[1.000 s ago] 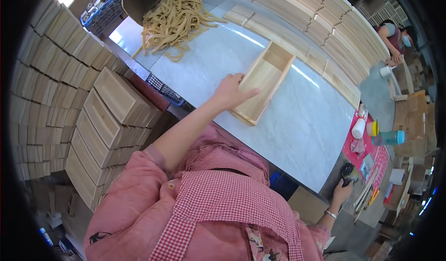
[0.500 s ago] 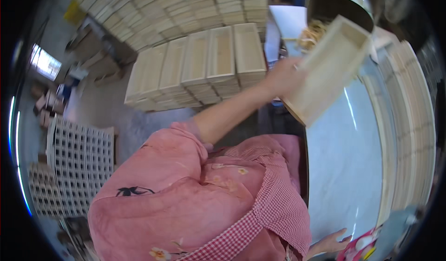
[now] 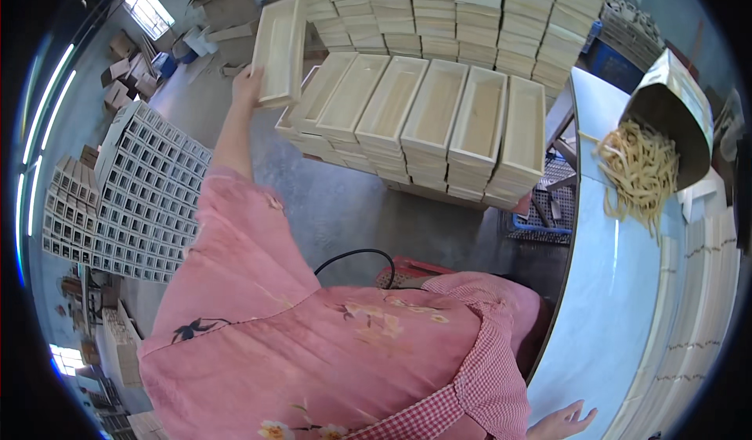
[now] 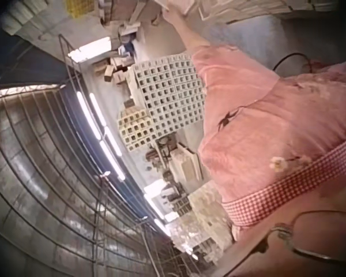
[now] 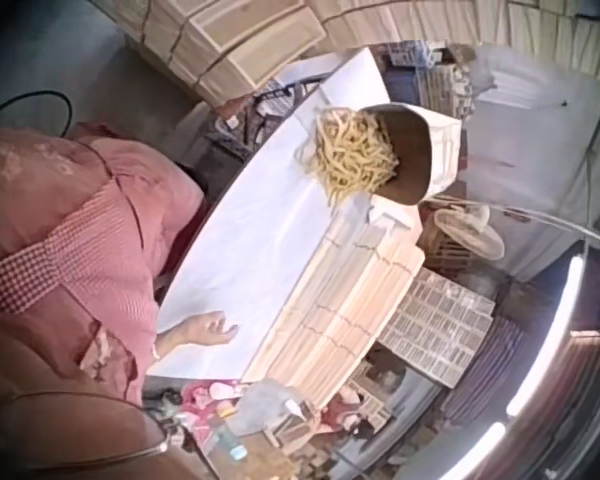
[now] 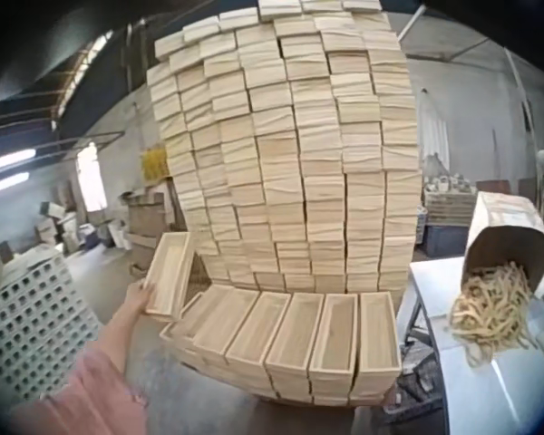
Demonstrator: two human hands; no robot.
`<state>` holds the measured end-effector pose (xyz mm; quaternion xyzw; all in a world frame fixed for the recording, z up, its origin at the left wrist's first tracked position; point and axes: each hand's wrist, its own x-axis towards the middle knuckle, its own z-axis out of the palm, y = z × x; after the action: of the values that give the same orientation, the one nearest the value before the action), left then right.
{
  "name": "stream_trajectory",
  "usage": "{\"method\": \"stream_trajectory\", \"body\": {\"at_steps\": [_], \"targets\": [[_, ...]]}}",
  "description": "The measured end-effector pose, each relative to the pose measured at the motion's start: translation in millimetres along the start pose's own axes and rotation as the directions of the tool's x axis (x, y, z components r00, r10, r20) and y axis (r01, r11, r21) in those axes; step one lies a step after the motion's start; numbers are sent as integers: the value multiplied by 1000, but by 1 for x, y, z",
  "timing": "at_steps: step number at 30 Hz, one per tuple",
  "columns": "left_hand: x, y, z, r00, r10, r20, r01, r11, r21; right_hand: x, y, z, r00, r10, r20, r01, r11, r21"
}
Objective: Assembling wooden boxes by applying glue to the joints and securing them with a pneumatic nail gun.
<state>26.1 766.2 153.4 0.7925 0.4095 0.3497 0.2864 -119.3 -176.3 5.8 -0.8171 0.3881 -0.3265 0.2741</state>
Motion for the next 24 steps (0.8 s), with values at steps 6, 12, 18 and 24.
{"method": "stream_trajectory", "body": {"at_steps": [6, 12, 18, 24], "targets": [[3, -66, -27, 936, -313, 161, 322, 946, -32, 19, -88, 30, 973, -176, 146, 182, 983, -27], [55, -142, 16, 894, -247, 373, 230, 969, 91, -9, -183, 57, 906, -305, 293, 329, 944, -34], [78, -165, 37, 822, -206, 531, 261, 965, -31, -28, -191, 55, 836, -377, 398, 422, 906, -28], [77, -171, 38, 820, -251, 515, 308, 951, -27, -36, -187, 54, 826, -393, 403, 418, 908, 28]]}}
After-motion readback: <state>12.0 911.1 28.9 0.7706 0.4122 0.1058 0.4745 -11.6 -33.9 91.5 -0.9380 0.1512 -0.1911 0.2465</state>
